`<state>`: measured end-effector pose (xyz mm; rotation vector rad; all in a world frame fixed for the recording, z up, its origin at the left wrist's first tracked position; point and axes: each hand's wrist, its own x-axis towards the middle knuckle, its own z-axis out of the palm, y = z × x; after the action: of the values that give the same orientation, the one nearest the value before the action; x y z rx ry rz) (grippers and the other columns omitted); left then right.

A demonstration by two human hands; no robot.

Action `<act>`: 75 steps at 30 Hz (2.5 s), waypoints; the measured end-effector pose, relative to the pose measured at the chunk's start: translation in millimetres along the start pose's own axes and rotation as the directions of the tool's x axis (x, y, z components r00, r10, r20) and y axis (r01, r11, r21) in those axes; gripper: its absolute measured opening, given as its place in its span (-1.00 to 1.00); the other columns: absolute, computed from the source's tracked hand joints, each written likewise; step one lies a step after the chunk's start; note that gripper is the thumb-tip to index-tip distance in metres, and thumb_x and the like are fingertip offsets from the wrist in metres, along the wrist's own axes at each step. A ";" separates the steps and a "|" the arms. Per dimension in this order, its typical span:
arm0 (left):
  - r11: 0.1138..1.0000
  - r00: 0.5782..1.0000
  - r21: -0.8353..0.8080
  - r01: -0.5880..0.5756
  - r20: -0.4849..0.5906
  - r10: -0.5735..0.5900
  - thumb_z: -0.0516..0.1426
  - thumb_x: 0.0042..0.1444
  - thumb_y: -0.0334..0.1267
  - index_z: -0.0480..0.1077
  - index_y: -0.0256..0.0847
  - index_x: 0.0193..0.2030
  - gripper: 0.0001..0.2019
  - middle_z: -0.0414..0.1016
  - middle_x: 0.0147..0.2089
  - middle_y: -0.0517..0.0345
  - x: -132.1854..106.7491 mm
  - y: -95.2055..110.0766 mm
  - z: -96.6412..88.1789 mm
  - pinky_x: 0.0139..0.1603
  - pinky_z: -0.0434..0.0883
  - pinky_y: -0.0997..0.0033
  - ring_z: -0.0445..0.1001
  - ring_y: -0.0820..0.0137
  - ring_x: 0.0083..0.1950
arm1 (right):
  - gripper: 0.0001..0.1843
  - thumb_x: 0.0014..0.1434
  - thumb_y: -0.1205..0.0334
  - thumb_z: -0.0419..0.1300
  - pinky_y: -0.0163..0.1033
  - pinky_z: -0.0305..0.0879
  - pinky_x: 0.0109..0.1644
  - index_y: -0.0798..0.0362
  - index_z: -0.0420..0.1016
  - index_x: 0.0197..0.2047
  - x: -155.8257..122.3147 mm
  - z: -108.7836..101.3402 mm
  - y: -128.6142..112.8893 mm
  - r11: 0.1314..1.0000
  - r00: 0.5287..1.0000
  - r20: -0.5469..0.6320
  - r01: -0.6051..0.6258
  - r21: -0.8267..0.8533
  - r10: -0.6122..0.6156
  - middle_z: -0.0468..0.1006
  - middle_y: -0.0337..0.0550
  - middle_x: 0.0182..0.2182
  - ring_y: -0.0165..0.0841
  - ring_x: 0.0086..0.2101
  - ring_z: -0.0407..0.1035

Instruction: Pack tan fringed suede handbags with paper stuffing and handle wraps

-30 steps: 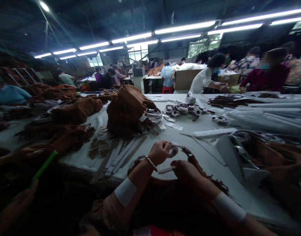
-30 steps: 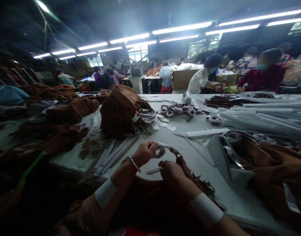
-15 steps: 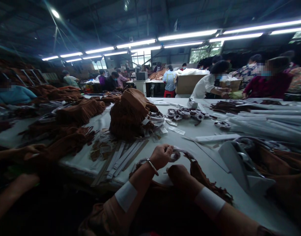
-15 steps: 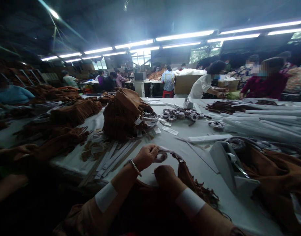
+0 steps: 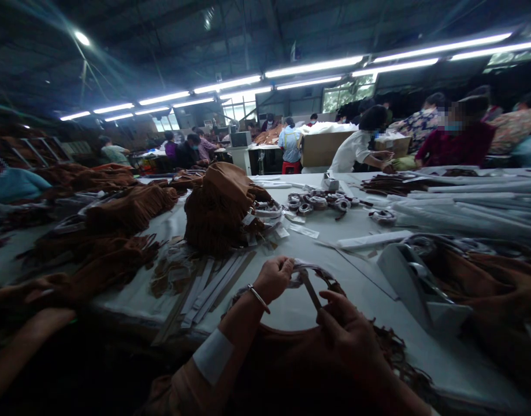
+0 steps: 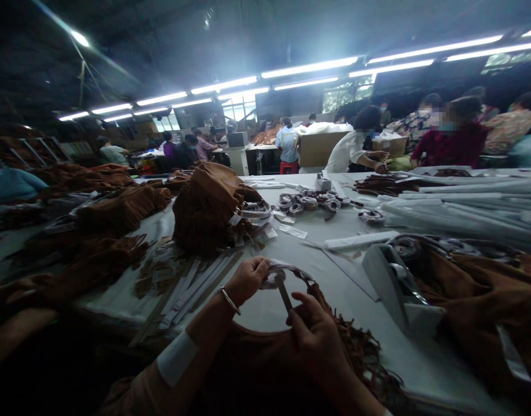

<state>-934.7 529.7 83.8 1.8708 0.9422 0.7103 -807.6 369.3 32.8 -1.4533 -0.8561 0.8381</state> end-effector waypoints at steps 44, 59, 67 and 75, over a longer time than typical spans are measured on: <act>0.917 0.957 0.278 -0.287 0.044 0.286 0.02 0.26 -0.14 0.33 -0.20 -0.45 -0.71 0.42 -0.35 0.02 -26.3 -9.3 3.6 -0.12 0.30 0.33 0.36 0.27 -0.18 | -0.76 -0.03 0.09 0.34 -0.22 0.38 -0.36 0.12 0.53 -0.46 102.3 20.4 -36.5 0.995 0.935 0.341 0.103 -0.017 -0.092 0.51 -0.22 -0.58 -0.37 -0.52 0.39; 0.864 0.961 0.433 -0.257 0.205 0.184 0.06 0.25 0.03 0.47 -0.25 -0.32 -0.63 0.47 -0.35 0.04 -32.6 -6.0 -1.0 -0.16 0.27 0.32 0.37 0.29 -0.25 | -0.69 -0.19 0.10 0.44 -0.31 0.27 -0.47 0.12 0.46 -0.61 87.6 17.3 -37.8 1.000 0.949 0.314 0.017 0.006 -0.018 0.40 -0.30 -0.62 -0.46 -0.57 0.29; 0.903 0.964 0.367 -0.223 0.221 0.148 0.12 0.21 -0.04 0.47 -0.26 -0.40 -0.67 0.44 -0.42 0.14 -32.7 -4.2 -1.7 -0.27 0.24 0.47 0.34 0.41 -0.32 | -0.71 -0.06 0.02 0.36 -0.26 0.33 -0.35 0.11 0.57 -0.46 87.7 7.9 -46.7 0.994 0.894 0.447 0.020 -0.110 0.032 0.47 -0.22 -0.51 -0.38 -0.46 0.36; 0.843 0.943 0.443 -0.304 0.268 0.199 0.20 0.15 -0.13 0.46 -0.24 -0.39 -0.78 0.51 -0.31 0.04 -35.5 -3.7 2.7 -0.12 0.29 0.40 0.42 0.31 -0.18 | -0.83 0.00 0.19 0.29 -0.31 0.28 -0.37 0.11 0.61 -0.47 95.8 -1.1 -54.3 0.909 0.805 0.593 0.262 -0.325 -0.020 0.47 -0.20 -0.47 -0.40 -0.44 0.36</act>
<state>-953.1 500.0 76.1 2.4936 0.7830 0.4335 -763.5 455.3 85.5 -1.4601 -1.6641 1.0551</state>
